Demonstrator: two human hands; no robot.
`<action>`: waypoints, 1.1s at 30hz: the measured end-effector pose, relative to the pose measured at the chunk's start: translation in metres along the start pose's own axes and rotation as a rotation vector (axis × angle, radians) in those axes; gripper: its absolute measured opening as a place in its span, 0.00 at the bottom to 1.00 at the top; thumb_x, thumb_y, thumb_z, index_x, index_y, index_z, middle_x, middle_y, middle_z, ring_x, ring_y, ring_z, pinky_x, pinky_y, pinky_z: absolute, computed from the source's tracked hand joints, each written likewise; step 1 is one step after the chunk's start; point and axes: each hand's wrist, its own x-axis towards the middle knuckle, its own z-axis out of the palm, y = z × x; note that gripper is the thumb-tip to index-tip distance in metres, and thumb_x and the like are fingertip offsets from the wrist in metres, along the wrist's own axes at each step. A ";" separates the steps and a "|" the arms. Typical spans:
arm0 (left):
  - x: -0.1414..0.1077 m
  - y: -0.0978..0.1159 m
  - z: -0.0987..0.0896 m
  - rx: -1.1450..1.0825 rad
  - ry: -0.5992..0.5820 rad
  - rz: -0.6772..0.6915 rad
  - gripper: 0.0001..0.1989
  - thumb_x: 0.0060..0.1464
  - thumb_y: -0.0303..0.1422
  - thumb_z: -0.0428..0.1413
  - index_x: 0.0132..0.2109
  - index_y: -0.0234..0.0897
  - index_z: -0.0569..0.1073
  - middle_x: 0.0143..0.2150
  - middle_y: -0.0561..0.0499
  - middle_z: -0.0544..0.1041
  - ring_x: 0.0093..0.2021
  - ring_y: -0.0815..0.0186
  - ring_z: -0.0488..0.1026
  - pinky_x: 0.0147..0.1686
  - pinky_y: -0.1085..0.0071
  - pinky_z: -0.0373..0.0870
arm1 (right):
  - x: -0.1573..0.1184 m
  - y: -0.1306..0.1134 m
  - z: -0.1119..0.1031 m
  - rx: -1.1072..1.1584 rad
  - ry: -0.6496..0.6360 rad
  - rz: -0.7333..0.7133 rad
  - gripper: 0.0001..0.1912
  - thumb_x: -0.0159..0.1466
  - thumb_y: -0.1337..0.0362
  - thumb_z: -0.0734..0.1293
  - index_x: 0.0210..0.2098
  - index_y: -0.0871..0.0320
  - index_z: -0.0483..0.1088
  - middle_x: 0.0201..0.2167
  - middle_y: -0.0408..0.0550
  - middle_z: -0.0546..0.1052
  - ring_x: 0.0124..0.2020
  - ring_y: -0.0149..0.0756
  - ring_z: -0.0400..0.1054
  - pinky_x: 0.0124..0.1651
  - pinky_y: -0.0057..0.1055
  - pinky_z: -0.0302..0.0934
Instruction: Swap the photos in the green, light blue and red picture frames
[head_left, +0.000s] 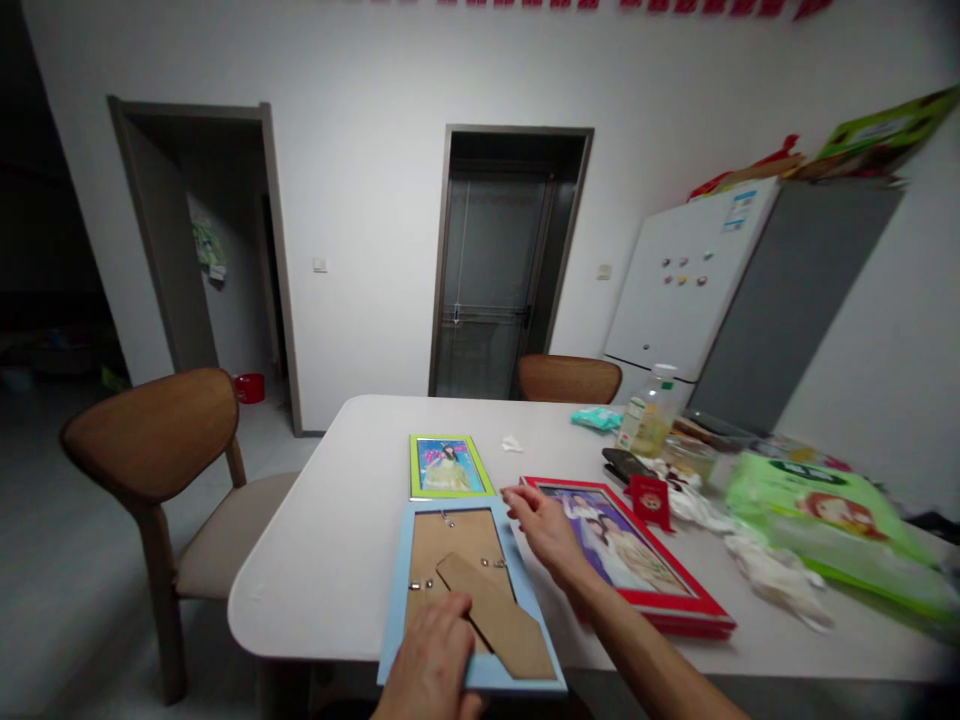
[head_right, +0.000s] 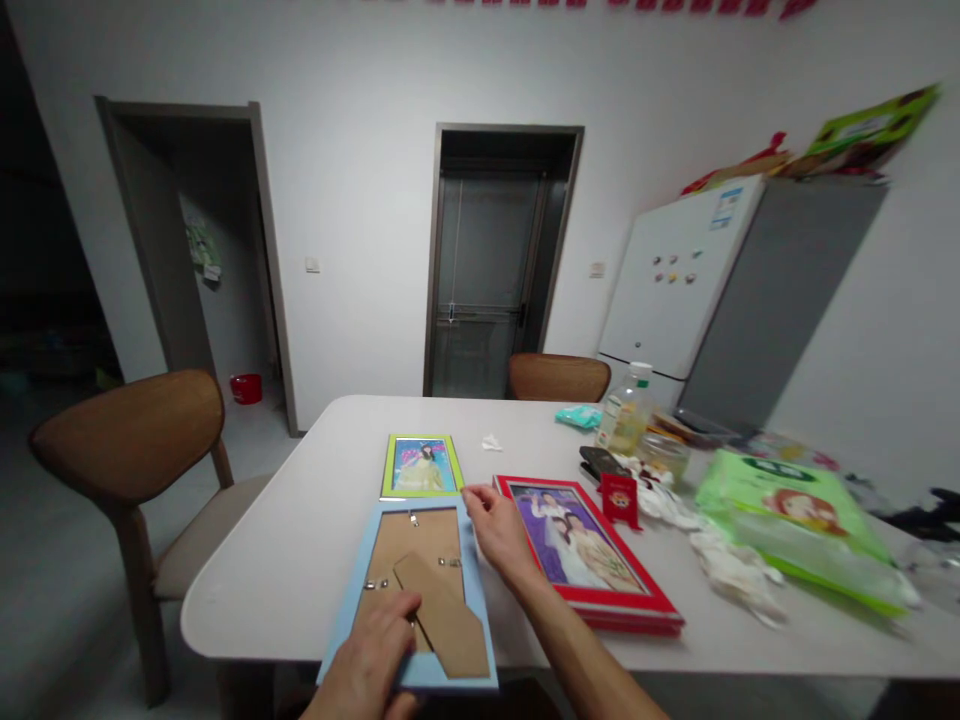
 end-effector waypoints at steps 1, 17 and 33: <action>0.000 0.006 -0.009 -0.084 0.091 0.003 0.17 0.35 0.21 0.52 0.38 0.35 0.67 0.55 0.42 0.62 0.55 0.56 0.56 0.53 0.59 0.53 | -0.005 0.000 -0.006 0.136 0.062 0.069 0.17 0.53 0.55 0.58 0.33 0.61 0.67 0.30 0.47 0.72 0.28 0.31 0.65 0.28 0.25 0.56; 0.088 0.058 -0.014 -1.115 0.365 -0.196 0.30 0.42 0.34 0.57 0.52 0.34 0.55 0.43 0.45 0.72 0.38 0.61 0.72 0.38 0.65 0.69 | -0.025 0.005 -0.084 0.416 0.269 0.183 0.21 0.54 0.65 0.62 0.48 0.57 0.60 0.32 0.45 0.73 0.31 0.34 0.67 0.34 0.31 0.62; 0.125 0.049 0.083 -0.534 0.065 -0.139 0.27 0.44 0.34 0.53 0.52 0.34 0.59 0.53 0.44 0.65 0.53 0.58 0.61 0.51 0.63 0.55 | -0.002 0.039 -0.148 -0.300 0.416 0.033 0.15 0.60 0.60 0.58 0.45 0.60 0.61 0.44 0.49 0.66 0.41 0.35 0.63 0.41 0.38 0.61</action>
